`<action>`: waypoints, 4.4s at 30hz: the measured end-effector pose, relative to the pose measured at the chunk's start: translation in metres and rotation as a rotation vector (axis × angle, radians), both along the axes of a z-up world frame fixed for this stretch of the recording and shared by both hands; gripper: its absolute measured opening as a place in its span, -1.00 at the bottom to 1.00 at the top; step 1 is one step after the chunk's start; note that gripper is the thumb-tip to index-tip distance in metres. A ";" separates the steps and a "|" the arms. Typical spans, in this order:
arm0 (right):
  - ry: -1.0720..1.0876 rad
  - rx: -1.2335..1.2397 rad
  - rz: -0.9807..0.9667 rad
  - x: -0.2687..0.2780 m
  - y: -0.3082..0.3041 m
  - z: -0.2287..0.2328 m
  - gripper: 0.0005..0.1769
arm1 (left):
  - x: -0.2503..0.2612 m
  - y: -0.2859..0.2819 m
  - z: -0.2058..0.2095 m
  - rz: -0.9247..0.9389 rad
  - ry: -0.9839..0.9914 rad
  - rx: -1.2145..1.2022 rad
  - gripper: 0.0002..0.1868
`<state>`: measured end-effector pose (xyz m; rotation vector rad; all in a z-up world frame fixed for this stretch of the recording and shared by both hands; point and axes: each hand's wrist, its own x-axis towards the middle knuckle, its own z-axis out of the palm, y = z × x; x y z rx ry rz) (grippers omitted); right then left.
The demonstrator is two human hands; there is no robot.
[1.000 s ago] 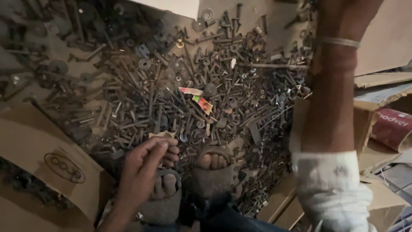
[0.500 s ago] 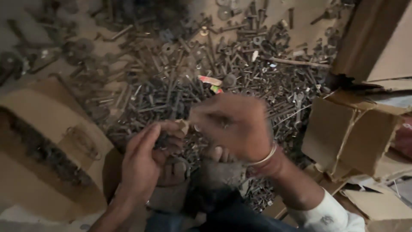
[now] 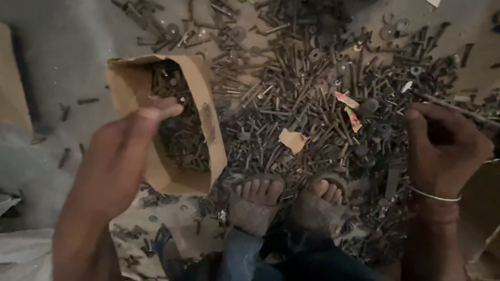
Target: Sorting through a pile of bolts, nuts, and washers on the floor.
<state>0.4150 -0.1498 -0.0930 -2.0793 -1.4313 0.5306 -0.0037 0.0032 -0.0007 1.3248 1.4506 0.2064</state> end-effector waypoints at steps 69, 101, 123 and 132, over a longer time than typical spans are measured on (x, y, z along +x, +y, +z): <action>-0.452 0.083 0.984 -0.044 -0.008 -0.057 -0.74 | 0.101 -0.229 -0.162 -1.064 -0.490 0.254 -0.65; -0.242 -0.188 0.821 -0.040 -0.032 -0.029 -0.58 | 0.102 -0.229 -0.166 -0.959 -0.535 0.321 -0.72; -0.161 -0.190 0.536 -0.062 -0.032 -0.019 -0.78 | 0.105 -0.232 -0.167 -0.965 -0.543 0.285 -0.73; -0.230 -0.243 0.547 -0.050 -0.062 -0.024 -0.82 | 0.105 -0.230 -0.166 -0.941 -0.531 0.288 -0.73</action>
